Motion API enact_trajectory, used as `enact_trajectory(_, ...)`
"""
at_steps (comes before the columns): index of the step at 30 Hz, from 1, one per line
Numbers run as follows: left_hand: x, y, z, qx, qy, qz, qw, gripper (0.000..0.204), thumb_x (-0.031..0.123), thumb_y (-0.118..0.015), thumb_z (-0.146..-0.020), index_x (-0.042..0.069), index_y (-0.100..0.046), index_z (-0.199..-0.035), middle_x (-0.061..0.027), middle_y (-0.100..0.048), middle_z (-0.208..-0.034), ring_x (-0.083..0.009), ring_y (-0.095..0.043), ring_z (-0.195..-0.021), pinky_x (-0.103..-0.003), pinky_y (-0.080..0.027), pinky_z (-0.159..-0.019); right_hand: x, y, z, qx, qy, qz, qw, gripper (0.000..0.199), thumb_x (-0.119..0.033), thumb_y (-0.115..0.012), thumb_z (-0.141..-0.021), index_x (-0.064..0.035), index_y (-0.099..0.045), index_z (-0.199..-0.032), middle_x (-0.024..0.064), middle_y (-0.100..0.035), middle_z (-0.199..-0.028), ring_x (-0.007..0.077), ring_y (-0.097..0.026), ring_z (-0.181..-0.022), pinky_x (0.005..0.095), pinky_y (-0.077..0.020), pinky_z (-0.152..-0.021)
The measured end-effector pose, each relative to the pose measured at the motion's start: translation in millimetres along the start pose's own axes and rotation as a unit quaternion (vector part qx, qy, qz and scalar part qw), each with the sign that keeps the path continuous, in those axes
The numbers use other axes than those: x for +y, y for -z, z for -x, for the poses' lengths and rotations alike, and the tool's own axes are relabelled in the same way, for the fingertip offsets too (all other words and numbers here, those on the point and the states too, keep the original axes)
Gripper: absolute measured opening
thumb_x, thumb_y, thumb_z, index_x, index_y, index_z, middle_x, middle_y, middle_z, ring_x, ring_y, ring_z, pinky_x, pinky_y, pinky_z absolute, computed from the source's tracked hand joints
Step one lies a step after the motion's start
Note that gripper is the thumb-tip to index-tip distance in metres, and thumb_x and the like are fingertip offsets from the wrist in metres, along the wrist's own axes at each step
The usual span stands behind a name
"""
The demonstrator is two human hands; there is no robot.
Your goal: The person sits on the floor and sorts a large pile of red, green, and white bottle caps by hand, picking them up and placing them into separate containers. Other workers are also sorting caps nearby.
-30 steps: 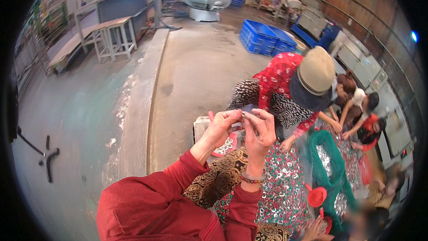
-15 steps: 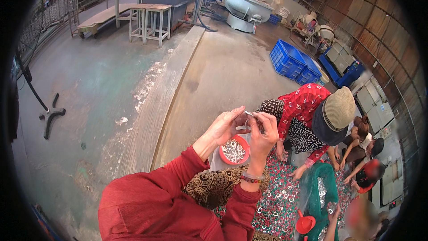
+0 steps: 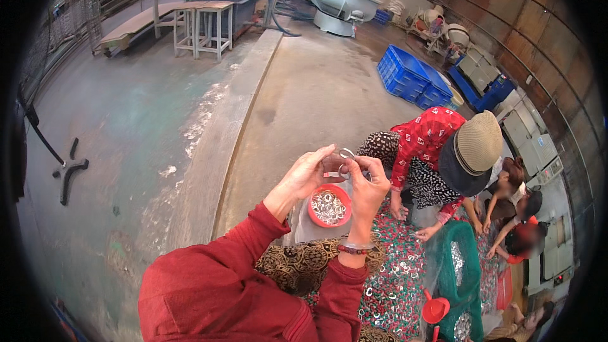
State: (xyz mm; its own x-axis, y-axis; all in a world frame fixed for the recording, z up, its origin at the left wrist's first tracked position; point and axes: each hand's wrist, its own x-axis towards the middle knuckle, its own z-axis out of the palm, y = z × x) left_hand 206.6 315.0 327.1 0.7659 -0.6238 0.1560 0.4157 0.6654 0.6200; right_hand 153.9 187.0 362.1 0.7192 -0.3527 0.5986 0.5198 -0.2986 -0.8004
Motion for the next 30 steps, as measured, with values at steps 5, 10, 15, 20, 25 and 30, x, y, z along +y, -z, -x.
enact_trajectory(5, -2, 0, -3, -0.054, -0.021, 0.002, 0.998, 0.024, 0.013, -0.06, -0.089, 0.004, -0.062, -0.112, -0.0061, -0.065, -0.102, -0.0159, -0.061, -0.096, -0.036, -0.05, -0.086, -2, 18, 6, 0.062, -0.152, -0.3, 0.94, 0.01, -0.009, -0.066, -0.085, 0.0006, -0.064, -0.087, 0.0063, -0.061, -0.07, 0.0063, -0.05, -0.055, 0.0176, -0.0302, -0.04)
enact_trajectory(10, -11, 4, -9, -0.1, -0.016, 0.113, 0.988, 0.03, 0.006, -0.061, -0.088, 0.006, -0.057, -0.118, -0.0057, -0.064, -0.101, -0.0158, -0.062, -0.095, -0.035, -0.053, -0.085, -11, 19, 10, 0.13, -0.15, -0.234, 0.952, 0.013, -0.012, -0.066, -0.086, 0.0003, -0.062, -0.085, 0.0056, -0.062, -0.071, 0.0054, -0.049, -0.053, 0.0177, -0.0307, -0.039)
enact_trajectory(15, -23, -12, -16, -0.049, 0.008, 0.01, 0.999, 0.039, 0.014, -0.066, -0.085, 0.001, -0.052, -0.119, -0.007, -0.063, -0.099, -0.0154, -0.061, -0.087, -0.033, -0.053, -0.08, -3, 34, 15, 0.144, -0.168, -0.134, 0.966, 0.009, -0.012, -0.066, -0.086, -0.0035, -0.064, -0.084, -0.0002, -0.057, -0.064, 0.0022, -0.042, -0.048, 0.0174, -0.0287, -0.04)
enact_trajectory(20, -48, 4, -17, 0.027, 0.01, -0.127, 0.991, 0.036, 0.025, -0.056, -0.093, -0.001, -0.053, -0.118, -0.0101, -0.061, -0.108, -0.0192, -0.06, -0.098, -0.036, -0.051, -0.085, -3, 40, 28, 0.097, -0.007, 0.105, 0.99, 0.008, -0.006, -0.071, -0.077, -0.0013, -0.065, -0.081, 0.0037, -0.061, -0.075, 0.0093, -0.055, -0.066, 0.0245, -0.0445, -0.06)
enact_trajectory(25, -97, -1, -22, -0.003, 0.212, -0.005, 0.977, 0.048, 0.049, -0.042, -0.095, 0.007, -0.055, -0.116, -0.0078, -0.059, -0.116, -0.0191, -0.057, -0.104, -0.034, -0.049, -0.085, 29, 65, 46, 0.03, -0.045, 0.356, 0.933, 0.022, -0.015, -0.074, -0.074, -0.0025, -0.067, -0.091, 0.0081, -0.062, -0.077, 0.0198, -0.063, -0.074, 0.0327, -0.0487, -0.067)
enact_trajectory(30, -160, 49, -48, 0.077, 0.316, 0.219, 0.92, 0.021, 0.026, -0.057, -0.092, 0.006, -0.056, -0.098, -0.0031, -0.055, -0.076, -0.0144, -0.048, -0.061, -0.024, -0.038, -0.051, 18, 146, 52, 0.157, -0.141, 0.252, 0.944, 0.018, -0.006, -0.067, -0.081, -0.0004, -0.067, -0.097, 0.0078, -0.067, -0.094, 0.0135, -0.062, -0.087, 0.0268, -0.0471, -0.078)
